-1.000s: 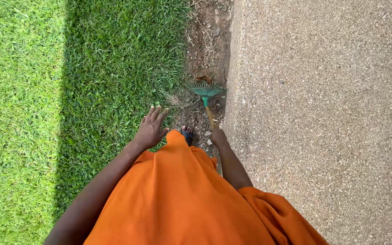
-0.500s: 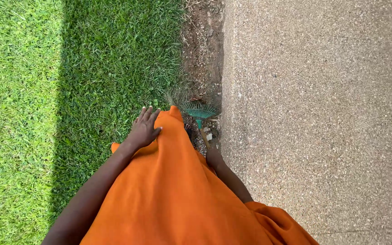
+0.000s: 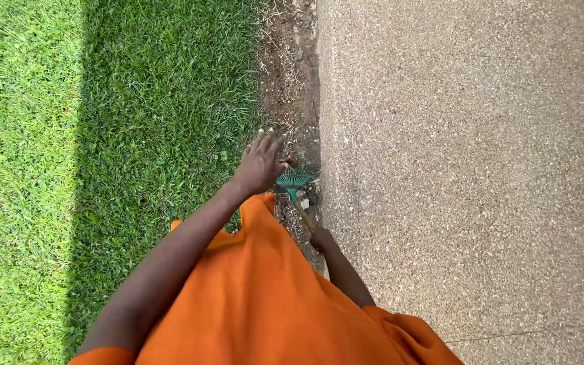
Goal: Raking grass clippings and debris from the edge of a lawn into a pile and then into a dustpan for disposal.
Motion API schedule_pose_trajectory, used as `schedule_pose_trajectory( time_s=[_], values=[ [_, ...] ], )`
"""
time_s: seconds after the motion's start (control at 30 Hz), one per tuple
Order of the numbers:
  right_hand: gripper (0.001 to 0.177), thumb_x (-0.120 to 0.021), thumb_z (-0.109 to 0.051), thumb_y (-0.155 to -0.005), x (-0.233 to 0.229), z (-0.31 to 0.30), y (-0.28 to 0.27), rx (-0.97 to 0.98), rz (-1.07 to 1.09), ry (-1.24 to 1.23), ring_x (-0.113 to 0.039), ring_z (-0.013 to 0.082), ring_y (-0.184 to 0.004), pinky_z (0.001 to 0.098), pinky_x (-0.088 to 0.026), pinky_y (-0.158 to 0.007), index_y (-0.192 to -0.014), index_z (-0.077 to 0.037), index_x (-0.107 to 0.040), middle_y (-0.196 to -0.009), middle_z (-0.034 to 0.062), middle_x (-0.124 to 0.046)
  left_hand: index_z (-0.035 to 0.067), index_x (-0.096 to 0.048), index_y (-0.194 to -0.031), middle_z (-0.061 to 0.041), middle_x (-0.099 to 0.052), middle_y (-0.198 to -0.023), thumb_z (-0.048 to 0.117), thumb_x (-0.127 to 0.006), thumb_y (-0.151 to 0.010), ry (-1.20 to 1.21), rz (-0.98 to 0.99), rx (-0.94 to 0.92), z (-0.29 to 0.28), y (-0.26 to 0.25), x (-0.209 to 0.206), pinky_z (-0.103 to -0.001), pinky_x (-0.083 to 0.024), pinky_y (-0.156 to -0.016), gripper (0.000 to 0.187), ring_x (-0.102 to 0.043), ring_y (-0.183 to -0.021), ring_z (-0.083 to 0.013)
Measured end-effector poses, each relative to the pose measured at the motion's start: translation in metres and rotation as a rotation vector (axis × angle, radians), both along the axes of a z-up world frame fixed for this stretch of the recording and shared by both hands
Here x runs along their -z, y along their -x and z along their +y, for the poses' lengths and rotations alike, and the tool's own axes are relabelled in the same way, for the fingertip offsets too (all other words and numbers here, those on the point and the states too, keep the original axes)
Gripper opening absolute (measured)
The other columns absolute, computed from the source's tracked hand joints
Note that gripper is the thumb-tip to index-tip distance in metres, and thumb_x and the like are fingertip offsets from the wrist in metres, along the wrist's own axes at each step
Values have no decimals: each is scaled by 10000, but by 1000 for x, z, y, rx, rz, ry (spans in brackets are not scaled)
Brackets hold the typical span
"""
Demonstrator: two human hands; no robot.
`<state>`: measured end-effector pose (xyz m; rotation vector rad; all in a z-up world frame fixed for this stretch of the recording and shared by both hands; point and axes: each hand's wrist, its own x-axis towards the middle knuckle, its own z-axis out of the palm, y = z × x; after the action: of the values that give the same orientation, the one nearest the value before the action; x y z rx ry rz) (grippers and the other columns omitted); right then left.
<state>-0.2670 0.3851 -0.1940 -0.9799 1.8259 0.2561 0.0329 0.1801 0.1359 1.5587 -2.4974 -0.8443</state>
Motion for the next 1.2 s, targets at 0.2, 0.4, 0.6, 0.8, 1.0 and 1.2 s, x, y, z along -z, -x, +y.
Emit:
schedule_pose_trajectory(
  time_s=[0.2, 0.4, 0.6, 0.8, 1.0, 1.2],
  values=[
    [270, -655, -106, -864, 61, -5, 3, -155, 96, 79, -666, 316, -639, 436, -540, -544, -1065, 74, -666, -841, 215, -690, 192, -225, -1615, -207, -207, -1664, 457, -630, -957, -139, -20, -53, 61, 7, 42, -648, -247, -1193, 817, -156, -1554, -421],
    [338, -654, -124, -892, -5, -10, -9, -115, 129, 147, -722, 353, -817, 471, -594, -690, -1186, 40, -627, -995, 222, -712, 164, -243, -1608, -232, -242, -1648, 395, -637, -959, -186, 9, -154, 104, 8, 77, -653, -284, -1178, 794, -182, -1540, -460],
    [350, -572, -199, -998, -52, -47, -25, -50, 115, 144, -703, 386, -928, 528, -583, -798, -1263, 28, -596, -1049, 203, -679, 145, -202, -1618, -248, -204, -1651, 361, -624, -972, -211, -23, -247, 144, 3, 97, -671, -252, -1166, 801, -150, -1537, -471],
    [332, -471, -199, -1016, -77, -60, -52, -272, 151, 63, -647, 406, -1150, 541, -501, -1006, -1260, -18, -608, -1290, 228, -601, 155, -210, -1618, -250, -223, -1655, 362, -628, -965, -223, -35, -298, 171, -3, 95, -669, -283, -1158, 803, -162, -1538, -478],
    [340, -445, -184, -1010, 22, 39, -16, -719, 183, 303, -639, 462, -1158, 547, -490, -1017, -1140, -6, -704, -1171, 228, -709, 168, -205, -1626, -250, -231, -1648, 364, -628, -961, -214, -25, -326, 188, -9, 102, -666, -285, -1160, 812, -170, -1534, -480],
    [404, -436, -216, -997, -20, 127, 22, -559, 5, 340, -685, 470, -898, 566, -554, -749, -1284, 1, -619, -1040, 284, -705, 171, -207, -1622, -242, -217, -1657, 375, -613, -971, -217, -30, -353, 193, -4, 105, -667, -263, -1168, 794, -156, -1539, -465]
  ],
)
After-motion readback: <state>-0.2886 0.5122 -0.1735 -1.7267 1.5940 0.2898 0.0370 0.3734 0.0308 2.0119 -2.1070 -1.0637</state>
